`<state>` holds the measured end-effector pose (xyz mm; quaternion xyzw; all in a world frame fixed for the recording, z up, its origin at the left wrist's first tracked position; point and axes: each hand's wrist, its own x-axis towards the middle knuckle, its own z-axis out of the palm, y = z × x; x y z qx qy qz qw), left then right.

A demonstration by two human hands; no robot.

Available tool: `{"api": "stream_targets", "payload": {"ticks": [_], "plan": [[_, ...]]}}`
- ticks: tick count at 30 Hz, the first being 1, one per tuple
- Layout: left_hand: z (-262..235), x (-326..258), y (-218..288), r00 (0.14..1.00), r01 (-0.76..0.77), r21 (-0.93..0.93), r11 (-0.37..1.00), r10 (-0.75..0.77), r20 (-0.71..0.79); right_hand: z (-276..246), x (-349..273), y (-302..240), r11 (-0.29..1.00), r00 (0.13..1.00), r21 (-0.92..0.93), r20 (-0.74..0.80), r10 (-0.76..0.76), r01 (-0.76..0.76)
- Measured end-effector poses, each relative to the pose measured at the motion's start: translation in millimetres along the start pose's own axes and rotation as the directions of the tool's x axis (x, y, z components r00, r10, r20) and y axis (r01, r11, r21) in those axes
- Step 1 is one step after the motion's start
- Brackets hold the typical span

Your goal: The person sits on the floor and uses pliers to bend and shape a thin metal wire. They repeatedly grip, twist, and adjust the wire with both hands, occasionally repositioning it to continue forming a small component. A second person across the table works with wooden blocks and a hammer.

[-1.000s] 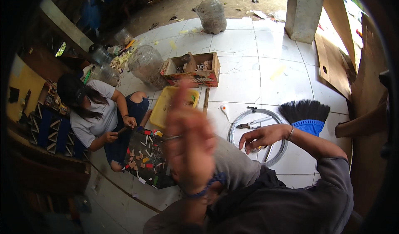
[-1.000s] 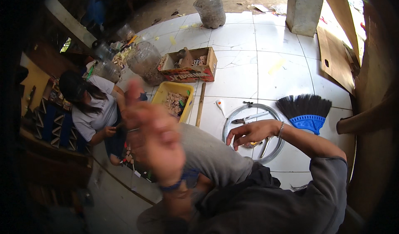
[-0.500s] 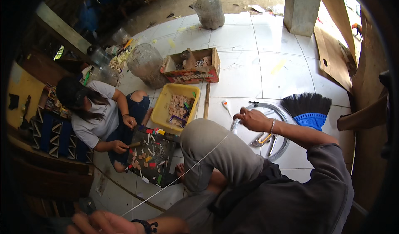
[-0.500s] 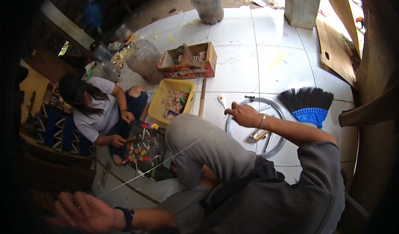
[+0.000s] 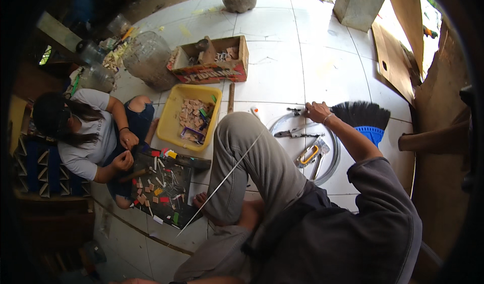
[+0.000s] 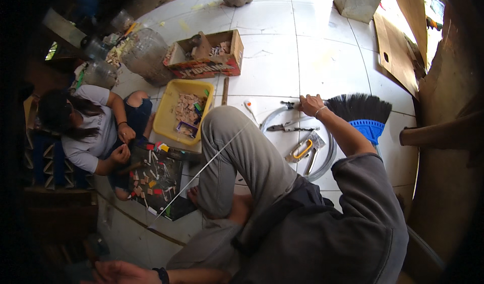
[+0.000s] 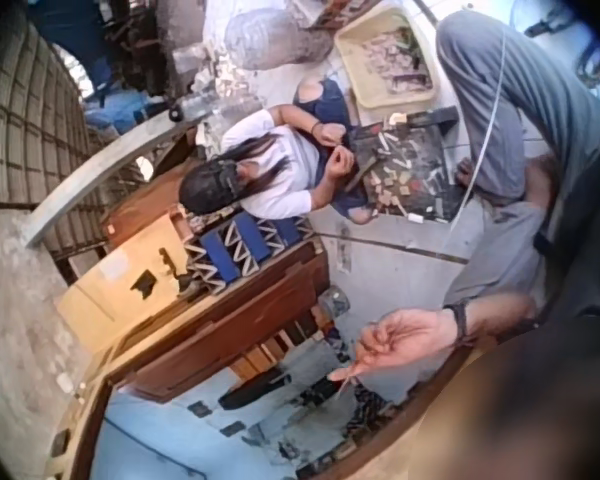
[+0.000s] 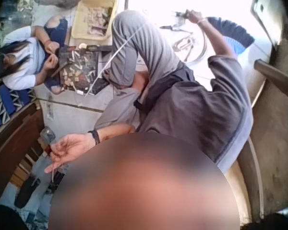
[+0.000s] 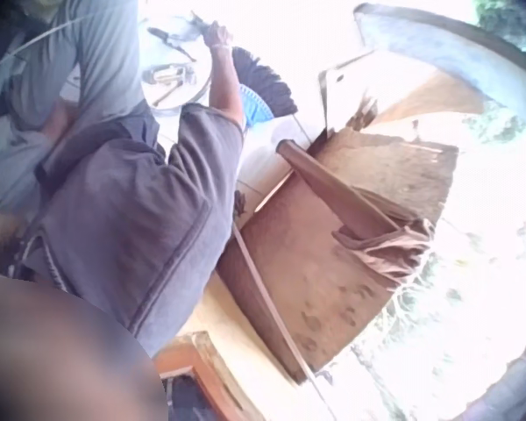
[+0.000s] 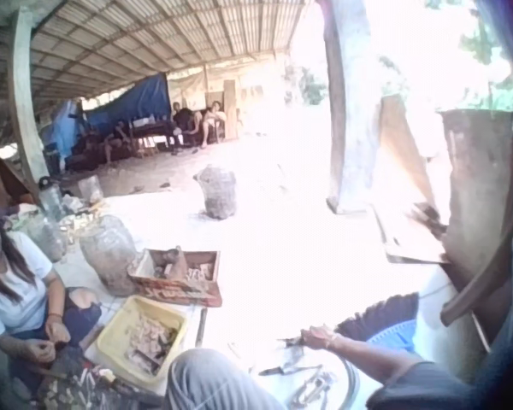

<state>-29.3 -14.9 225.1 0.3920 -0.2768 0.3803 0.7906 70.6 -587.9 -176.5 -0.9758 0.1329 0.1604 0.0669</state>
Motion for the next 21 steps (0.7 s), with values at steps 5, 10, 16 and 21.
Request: {"api": "stream_targets", "payload": {"ticks": [5,10,16,21], "plan": [[-30,6,-6,0.995,0.053,-0.031,0.998,-0.055,-0.081,10,-2,13,0.989,0.996,-0.122,-0.035,-0.085,0.080],[-52,-5,-18,0.965,0.258,-0.204,0.944,-0.262,0.009,6,-36,47,0.960,0.997,-0.276,0.076,-0.021,0.042],[-65,-28,-44,0.887,0.460,-0.341,0.820,-0.442,0.134,9,-105,81,0.965,0.988,-0.226,0.052,0.146,-0.131],[-74,-53,-57,0.871,0.410,-0.191,0.892,-0.445,-0.207,18,-159,108,0.959,0.949,-0.214,0.212,0.231,-0.186]]}}
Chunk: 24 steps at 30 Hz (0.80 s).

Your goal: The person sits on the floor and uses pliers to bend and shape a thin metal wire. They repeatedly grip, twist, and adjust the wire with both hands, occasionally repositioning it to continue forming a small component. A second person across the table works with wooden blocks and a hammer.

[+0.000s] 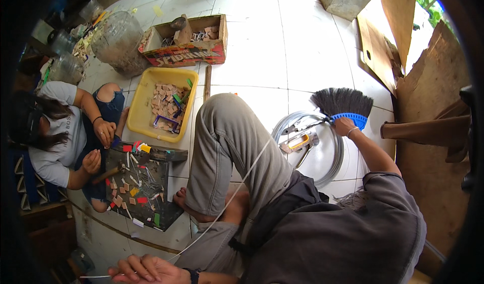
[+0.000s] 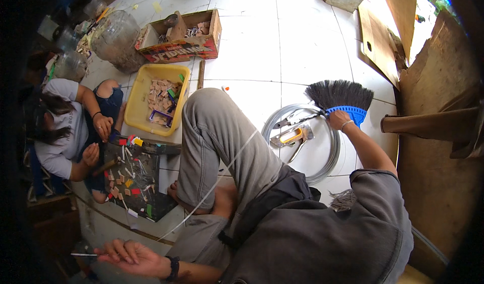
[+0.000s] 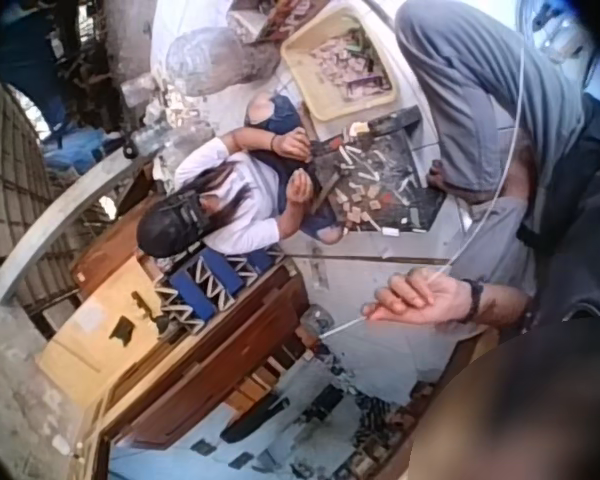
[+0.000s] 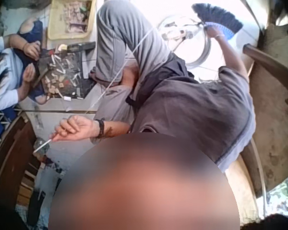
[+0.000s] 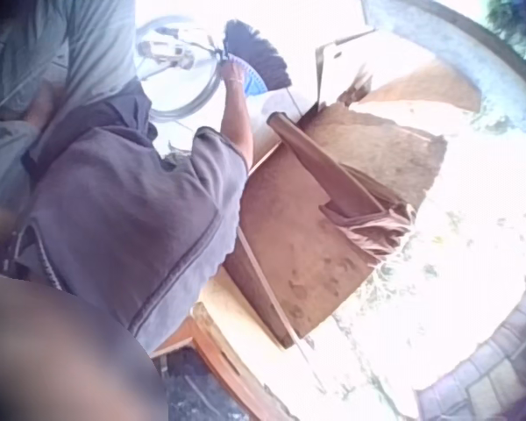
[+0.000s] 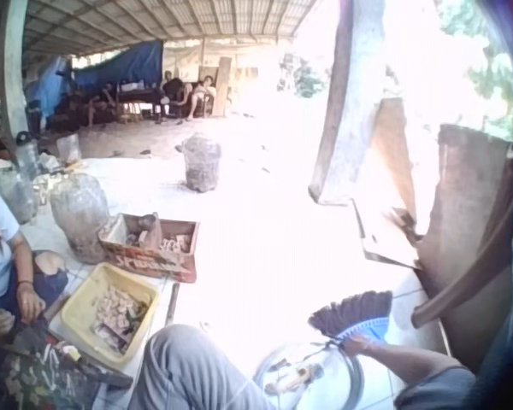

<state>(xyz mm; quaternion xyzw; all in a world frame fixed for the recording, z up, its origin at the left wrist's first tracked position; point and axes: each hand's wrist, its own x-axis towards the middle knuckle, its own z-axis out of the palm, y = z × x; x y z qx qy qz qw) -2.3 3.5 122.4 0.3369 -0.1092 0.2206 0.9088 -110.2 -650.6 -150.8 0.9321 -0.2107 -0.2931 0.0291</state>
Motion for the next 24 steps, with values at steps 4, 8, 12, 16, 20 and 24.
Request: {"api": "stream_targets", "payload": {"ticks": [4,8,12,16,20,24], "plan": [[-17,-12,-13,0.960,0.277,-0.277,0.920,-0.278,0.038,1,-36,2,0.995,0.993,0.075,-0.093,0.067,-0.060],[-34,-30,-28,0.879,0.405,-0.478,0.779,-0.475,-0.030,-3,-65,-38,0.980,0.982,0.160,-0.127,0.136,-0.115],[-49,-38,-29,0.805,0.506,-0.503,0.701,-0.593,-0.017,-5,-52,-83,0.950,0.967,0.274,-0.241,-0.084,0.151],[-60,-41,-21,0.765,0.566,-0.388,0.727,-0.639,-0.082,-10,-18,-94,0.961,0.944,-0.196,-0.228,-0.238,0.195],[-67,-45,-16,0.776,0.575,-0.310,0.757,-0.625,-0.084,-4,-1,-87,0.892,0.946,-0.391,-0.131,-0.296,0.225],[-69,-48,-17,0.754,0.586,-0.269,0.764,-0.636,-0.163,14,8,-86,0.916,0.955,-0.369,-0.178,-0.236,0.158]]}}
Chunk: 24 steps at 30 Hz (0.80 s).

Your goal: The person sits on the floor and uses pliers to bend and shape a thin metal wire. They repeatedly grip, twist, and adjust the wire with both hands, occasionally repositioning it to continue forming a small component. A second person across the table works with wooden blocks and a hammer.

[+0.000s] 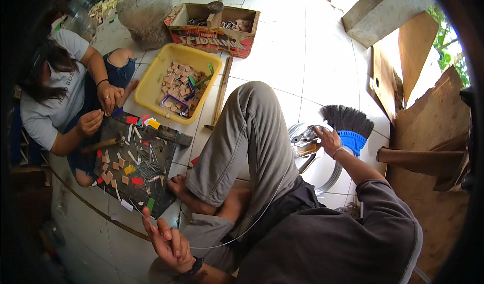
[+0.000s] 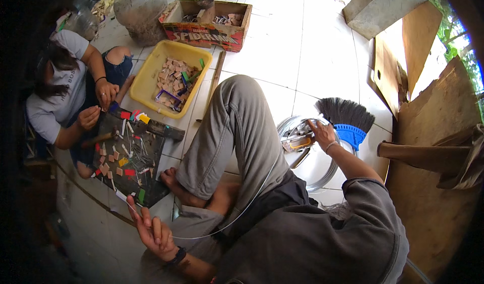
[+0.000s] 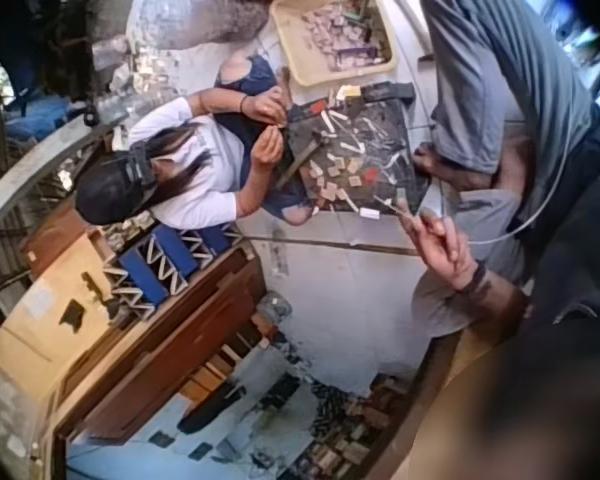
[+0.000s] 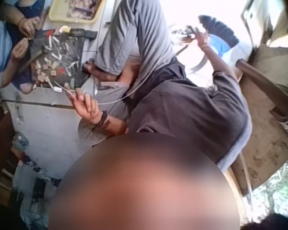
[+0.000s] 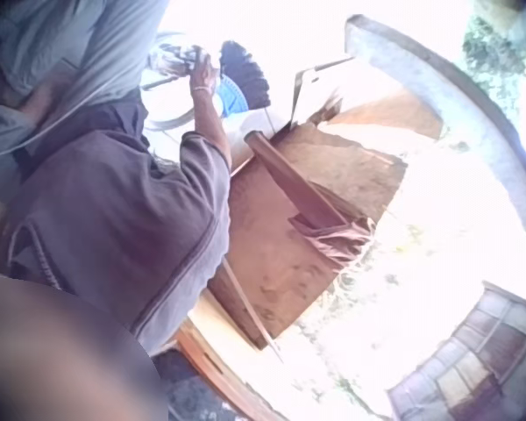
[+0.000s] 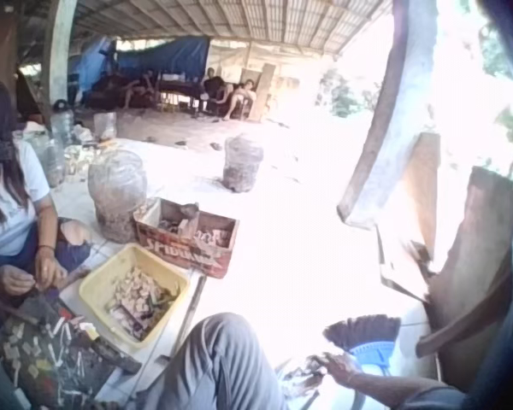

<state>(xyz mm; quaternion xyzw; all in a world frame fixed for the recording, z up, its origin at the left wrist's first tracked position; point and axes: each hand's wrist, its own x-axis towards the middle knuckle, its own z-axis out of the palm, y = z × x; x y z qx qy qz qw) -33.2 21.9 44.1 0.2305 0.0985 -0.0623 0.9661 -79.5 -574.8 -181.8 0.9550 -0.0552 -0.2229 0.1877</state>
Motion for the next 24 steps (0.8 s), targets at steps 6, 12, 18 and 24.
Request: {"api": "stream_targets", "payload": {"ticks": [6,12,18,24], "plan": [[0,4,-3,0.997,-0.023,0.019,1.000,0.021,0.068,-13,15,20,0.983,0.983,0.076,0.062,-0.173,0.168],[-1,12,-5,0.994,0.006,-0.010,1.000,-0.004,0.112,-53,6,31,0.949,0.909,0.245,0.315,-0.274,0.201],[-2,15,-8,0.996,0.033,-0.010,0.999,-0.032,0.081,-73,-4,23,0.916,0.901,0.401,0.405,-0.157,-0.020],[-8,13,-7,0.991,0.075,-0.035,0.997,-0.071,0.117,-145,-19,66,0.925,0.547,0.302,0.826,-0.134,-0.230]]}}
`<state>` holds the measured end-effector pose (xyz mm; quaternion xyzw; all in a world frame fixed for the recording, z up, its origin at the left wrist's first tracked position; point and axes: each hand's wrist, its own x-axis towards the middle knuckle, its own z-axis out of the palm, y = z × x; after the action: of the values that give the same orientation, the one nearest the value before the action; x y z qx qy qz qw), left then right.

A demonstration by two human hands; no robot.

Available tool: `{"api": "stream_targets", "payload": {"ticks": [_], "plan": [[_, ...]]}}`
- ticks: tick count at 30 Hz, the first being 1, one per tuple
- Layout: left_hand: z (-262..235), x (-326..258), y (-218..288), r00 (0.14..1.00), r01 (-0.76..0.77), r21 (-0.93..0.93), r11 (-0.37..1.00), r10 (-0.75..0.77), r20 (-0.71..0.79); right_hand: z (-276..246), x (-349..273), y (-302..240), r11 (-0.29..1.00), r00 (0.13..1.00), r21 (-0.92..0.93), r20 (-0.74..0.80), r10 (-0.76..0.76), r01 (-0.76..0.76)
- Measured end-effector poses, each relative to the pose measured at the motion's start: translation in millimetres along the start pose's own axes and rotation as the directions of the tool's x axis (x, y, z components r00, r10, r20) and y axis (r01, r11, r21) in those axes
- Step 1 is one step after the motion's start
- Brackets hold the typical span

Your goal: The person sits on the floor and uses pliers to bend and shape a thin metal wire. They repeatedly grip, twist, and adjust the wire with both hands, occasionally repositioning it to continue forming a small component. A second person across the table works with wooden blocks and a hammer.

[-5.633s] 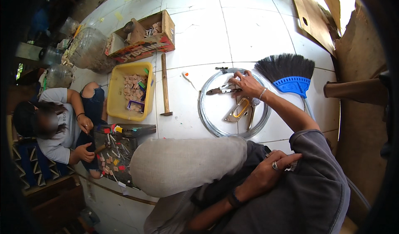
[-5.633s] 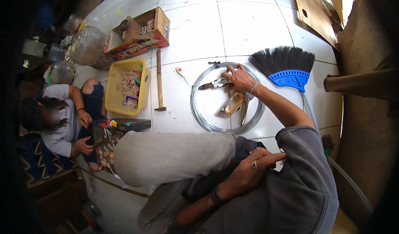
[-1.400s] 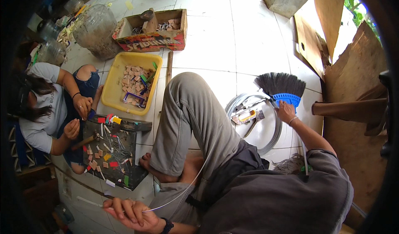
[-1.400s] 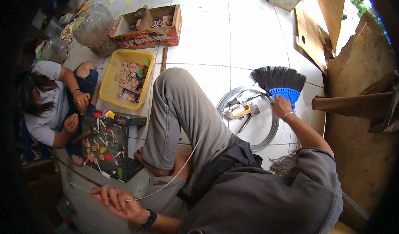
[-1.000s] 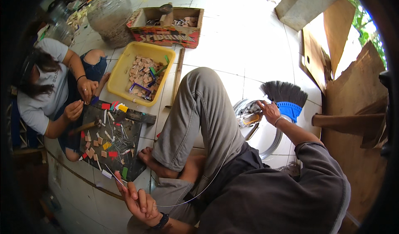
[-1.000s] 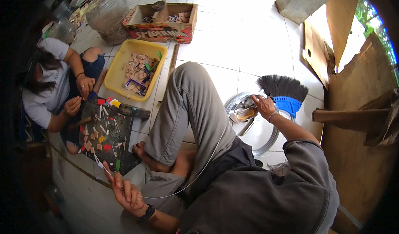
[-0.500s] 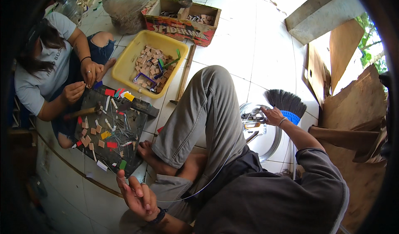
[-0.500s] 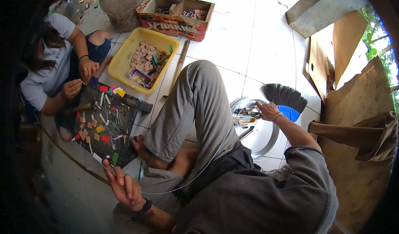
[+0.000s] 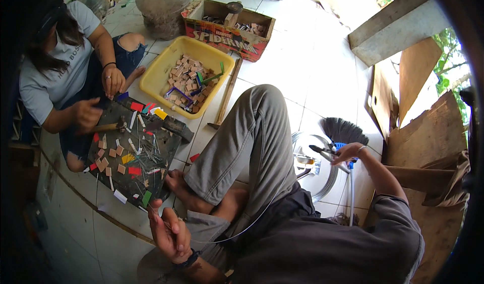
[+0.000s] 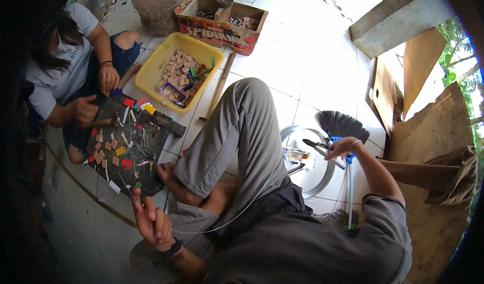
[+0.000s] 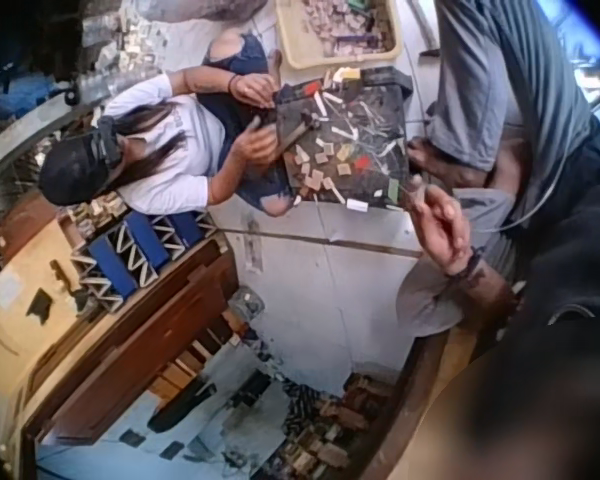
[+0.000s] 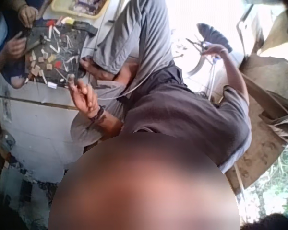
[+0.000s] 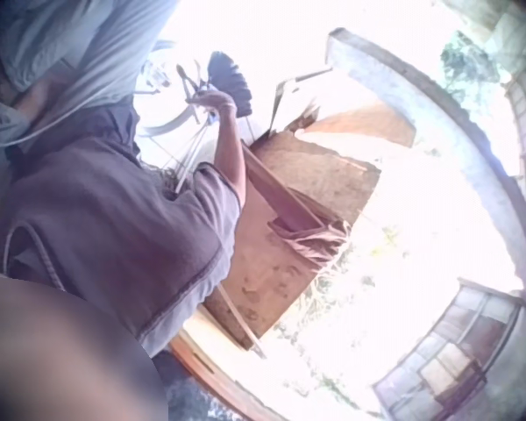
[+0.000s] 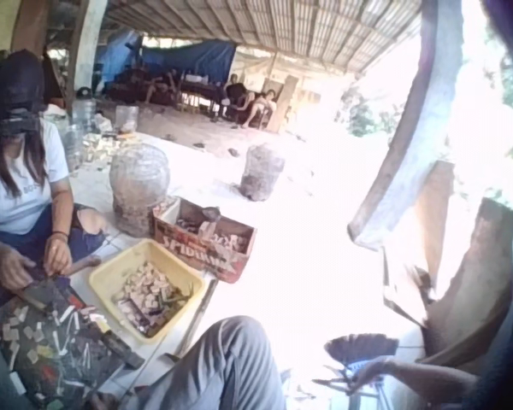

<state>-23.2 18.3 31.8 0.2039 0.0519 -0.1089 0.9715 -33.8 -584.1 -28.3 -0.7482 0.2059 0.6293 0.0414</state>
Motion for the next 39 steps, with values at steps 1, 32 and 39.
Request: {"api": "stream_targets", "payload": {"ticks": [1,32,39], "plan": [[-2,1,-1,1.000,0.010,-0.008,1.000,-0.010,0.018,-10,-20,6,0.997,0.998,0.071,0.063,0.003,-0.008],[-73,27,-3,0.989,0.032,-0.156,0.987,-0.054,-0.138,0,-299,-522,-0.341,-0.346,-0.783,0.172,-0.922,0.521],[-67,15,-15,0.986,-0.039,-0.103,0.994,0.021,-0.164,55,-264,-558,-0.218,-0.327,-0.794,0.025,-0.945,0.568]]}}
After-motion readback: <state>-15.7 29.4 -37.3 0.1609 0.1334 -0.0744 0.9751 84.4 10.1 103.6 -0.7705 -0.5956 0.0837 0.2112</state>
